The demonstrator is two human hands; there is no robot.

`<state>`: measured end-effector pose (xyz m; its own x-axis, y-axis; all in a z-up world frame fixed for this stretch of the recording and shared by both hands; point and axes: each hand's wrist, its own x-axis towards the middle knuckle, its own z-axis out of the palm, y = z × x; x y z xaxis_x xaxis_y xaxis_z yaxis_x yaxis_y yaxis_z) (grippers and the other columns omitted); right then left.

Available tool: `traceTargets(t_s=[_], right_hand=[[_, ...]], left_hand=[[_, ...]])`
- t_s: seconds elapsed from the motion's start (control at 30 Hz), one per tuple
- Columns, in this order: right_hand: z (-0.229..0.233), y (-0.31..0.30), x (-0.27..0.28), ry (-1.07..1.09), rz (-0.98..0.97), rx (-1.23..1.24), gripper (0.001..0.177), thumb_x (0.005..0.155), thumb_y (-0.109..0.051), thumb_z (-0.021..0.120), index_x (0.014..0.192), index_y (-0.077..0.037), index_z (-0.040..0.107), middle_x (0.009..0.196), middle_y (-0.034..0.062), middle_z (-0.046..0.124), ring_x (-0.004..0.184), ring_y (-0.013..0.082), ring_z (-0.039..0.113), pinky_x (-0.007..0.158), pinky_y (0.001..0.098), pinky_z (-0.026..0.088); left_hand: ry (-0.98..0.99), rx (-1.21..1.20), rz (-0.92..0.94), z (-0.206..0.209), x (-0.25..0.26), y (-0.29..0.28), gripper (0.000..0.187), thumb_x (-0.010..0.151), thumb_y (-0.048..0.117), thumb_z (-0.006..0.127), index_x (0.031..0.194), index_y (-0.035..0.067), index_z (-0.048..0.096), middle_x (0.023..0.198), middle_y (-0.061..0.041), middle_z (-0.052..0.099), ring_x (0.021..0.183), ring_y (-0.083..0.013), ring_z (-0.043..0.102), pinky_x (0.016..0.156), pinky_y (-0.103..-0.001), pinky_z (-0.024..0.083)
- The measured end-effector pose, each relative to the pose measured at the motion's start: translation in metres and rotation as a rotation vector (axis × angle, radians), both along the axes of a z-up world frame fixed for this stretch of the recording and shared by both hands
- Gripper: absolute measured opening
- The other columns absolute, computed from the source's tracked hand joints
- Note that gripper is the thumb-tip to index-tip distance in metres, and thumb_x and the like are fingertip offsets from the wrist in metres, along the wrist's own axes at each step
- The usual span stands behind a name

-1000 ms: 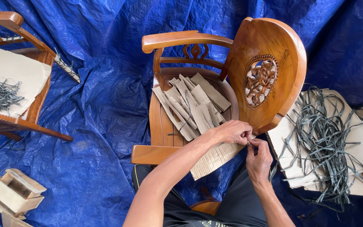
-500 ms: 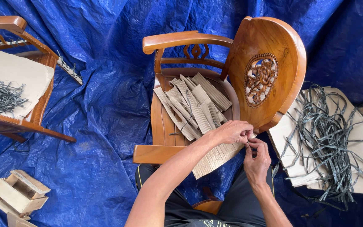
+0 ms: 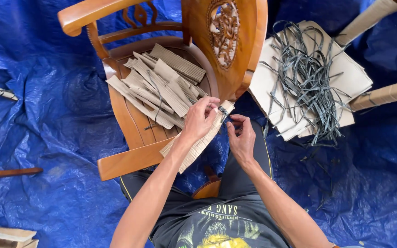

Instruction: Wrapping a wooden chair with protective cardboard and securing it with ties.

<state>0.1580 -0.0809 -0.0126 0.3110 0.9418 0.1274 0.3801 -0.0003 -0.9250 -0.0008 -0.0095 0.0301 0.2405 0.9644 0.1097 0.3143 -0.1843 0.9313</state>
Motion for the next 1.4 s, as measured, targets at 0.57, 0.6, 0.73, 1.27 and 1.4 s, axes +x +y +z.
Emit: traceTargets(t_s=[0.57,0.6,0.73,1.27,1.4], right_hand=[[0.019,0.013,0.036,-0.118,0.058,0.177,0.012,0.098,-0.002,0.069,0.109,-0.004,0.073,0.098,0.0067,0.071,0.073,0.0125,0.065,0.064,0.0258,0.052],[0.023,0.017,0.033,-0.132,0.123,0.207,0.013,0.097,-0.001,0.070,0.110,-0.004,0.073,0.101,0.0072,0.071,0.073,0.0134,0.064,0.064,0.0261,0.051],[0.027,0.034,0.033,-0.119,0.230,0.253,0.015,0.098,-0.004,0.073,0.112,-0.005,0.074,0.105,0.0075,0.068,0.080,0.0146,0.067,0.065,0.0258,0.054],[0.043,0.044,0.038,-0.232,0.403,0.077,0.012,0.095,-0.008,0.074,0.103,-0.001,0.068,0.104,0.0059,0.064,0.079,0.0188,0.064,0.066,0.0297,0.051],[0.040,0.044,0.039,-0.230,0.400,0.086,0.012,0.094,-0.007,0.073,0.102,-0.002,0.068,0.105,0.0052,0.064,0.077,0.0170,0.064,0.065,0.0285,0.052]], left_hand=[[0.225,0.234,0.128,0.028,0.027,-0.028,0.027,0.084,0.015,0.083,0.106,0.006,0.070,0.094,-0.005,0.064,0.081,-0.0194,0.066,0.078,-0.037,0.052],[0.258,0.275,0.148,0.024,0.029,-0.029,0.023,0.085,0.013,0.082,0.105,0.008,0.071,0.092,-0.003,0.064,0.083,-0.0200,0.064,0.082,-0.038,0.051],[0.250,0.277,0.154,0.021,0.030,-0.028,0.020,0.087,0.010,0.080,0.105,0.007,0.071,0.094,-0.004,0.063,0.083,-0.0198,0.064,0.083,-0.037,0.050],[0.189,0.274,0.165,0.011,0.025,-0.033,0.037,0.086,0.002,0.079,0.118,0.006,0.061,0.088,-0.001,0.067,0.086,-0.0183,0.065,0.085,-0.036,0.053],[0.214,0.350,0.156,0.012,0.023,-0.029,0.047,0.083,0.000,0.079,0.122,0.001,0.054,0.083,-0.002,0.068,0.082,-0.0185,0.067,0.084,-0.039,0.052]])
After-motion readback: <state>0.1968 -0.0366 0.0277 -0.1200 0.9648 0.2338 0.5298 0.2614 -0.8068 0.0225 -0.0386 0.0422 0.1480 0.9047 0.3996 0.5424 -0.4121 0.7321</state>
